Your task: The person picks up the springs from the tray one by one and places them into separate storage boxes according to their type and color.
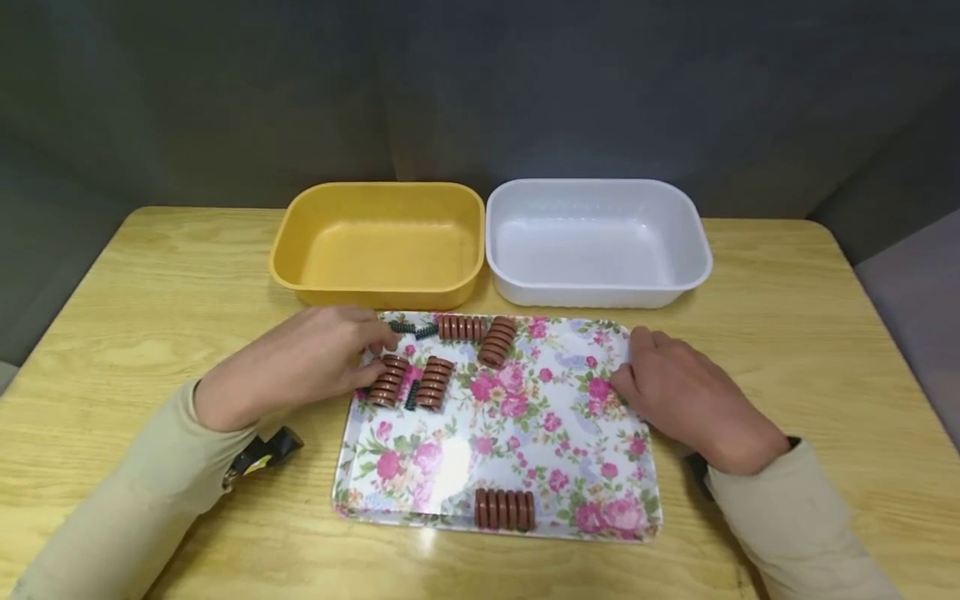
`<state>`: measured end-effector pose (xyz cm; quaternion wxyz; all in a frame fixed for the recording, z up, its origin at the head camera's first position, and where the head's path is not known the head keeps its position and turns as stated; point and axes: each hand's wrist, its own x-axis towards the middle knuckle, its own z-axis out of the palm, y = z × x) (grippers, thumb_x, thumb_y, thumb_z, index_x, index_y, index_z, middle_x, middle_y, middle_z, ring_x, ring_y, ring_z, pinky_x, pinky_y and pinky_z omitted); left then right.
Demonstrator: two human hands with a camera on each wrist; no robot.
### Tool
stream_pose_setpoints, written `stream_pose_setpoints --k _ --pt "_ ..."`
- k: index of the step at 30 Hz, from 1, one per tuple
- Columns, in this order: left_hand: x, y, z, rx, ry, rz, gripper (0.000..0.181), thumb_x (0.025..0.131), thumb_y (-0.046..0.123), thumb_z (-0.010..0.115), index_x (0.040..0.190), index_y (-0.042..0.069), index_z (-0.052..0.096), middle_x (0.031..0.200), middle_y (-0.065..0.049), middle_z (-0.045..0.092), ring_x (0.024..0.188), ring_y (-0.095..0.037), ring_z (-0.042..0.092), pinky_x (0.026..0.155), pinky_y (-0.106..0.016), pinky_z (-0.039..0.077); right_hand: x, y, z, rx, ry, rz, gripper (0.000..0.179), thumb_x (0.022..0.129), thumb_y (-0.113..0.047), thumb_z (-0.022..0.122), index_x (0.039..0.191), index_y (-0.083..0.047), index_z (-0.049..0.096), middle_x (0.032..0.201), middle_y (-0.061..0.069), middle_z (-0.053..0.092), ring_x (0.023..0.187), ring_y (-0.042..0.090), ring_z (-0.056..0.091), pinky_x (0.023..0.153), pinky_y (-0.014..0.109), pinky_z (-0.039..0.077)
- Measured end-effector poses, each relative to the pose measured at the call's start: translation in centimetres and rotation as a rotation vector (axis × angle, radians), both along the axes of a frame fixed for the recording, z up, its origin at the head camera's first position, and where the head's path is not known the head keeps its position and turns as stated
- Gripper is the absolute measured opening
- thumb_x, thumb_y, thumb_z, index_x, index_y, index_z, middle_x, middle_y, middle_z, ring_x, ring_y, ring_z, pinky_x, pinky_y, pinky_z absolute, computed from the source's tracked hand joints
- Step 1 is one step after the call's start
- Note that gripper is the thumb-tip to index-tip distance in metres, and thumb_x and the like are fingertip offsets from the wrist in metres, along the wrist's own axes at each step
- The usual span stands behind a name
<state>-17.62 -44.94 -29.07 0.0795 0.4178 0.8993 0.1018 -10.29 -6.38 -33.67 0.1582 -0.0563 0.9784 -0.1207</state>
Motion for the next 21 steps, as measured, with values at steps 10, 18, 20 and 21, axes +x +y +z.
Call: stream_pose_setpoints --k 10,18,20,21 --pt "-0.6 -0.1 0.2 -0.042 -0.068 0.014 0.017 0.089 0.005 0.068 0.077 0.017 0.064 0.073 0.004 0.059 0.063 -0.01 0.049 0.06 -0.025 0.043 -0.1 0.3 0.0 0.008 0.021 0.0 0.027 0.107 -0.031 0.043 0.094 -0.009 0.049 0.081 0.003 0.05 0.068 0.015 0.046 0.065 0.03 0.036" --pt "-0.7 0.2 -0.6 -0.088 -0.115 -0.01 0.017 0.091 0.016 0.076 0.078 0.016 0.064 0.072 0.004 0.059 0.064 -0.01 0.048 0.062 -0.026 0.042 0.0 0.4 -0.3 -0.005 0.031 0.003 0.027 0.107 -0.032 0.044 0.092 -0.01 0.048 0.081 0.003 0.049 0.068 0.015 0.045 0.064 0.029 0.035" --pt "-0.6 0.2 -0.8 -0.096 -0.131 -0.01 0.017 0.091 0.017 0.076 0.079 0.015 0.064 0.072 0.003 0.059 0.064 -0.011 0.047 0.062 -0.026 0.041 -0.1 0.4 -0.4 -0.007 0.031 0.004 0.026 0.106 -0.031 0.044 0.093 -0.009 0.048 0.081 0.003 0.049 0.069 0.015 0.045 0.065 0.03 0.036" --pt "-0.6 0.1 -0.8 -0.1 -0.137 -0.009 0.018 0.091 0.018 0.077 0.079 0.015 0.064 0.072 0.003 0.059 0.064 -0.01 0.047 0.062 -0.025 0.041 -0.1 0.3 -0.4 -0.006 0.029 0.003 0.025 0.106 -0.031 0.044 0.093 -0.009 0.048 0.081 0.003 0.049 0.069 0.016 0.046 0.065 0.03 0.037"
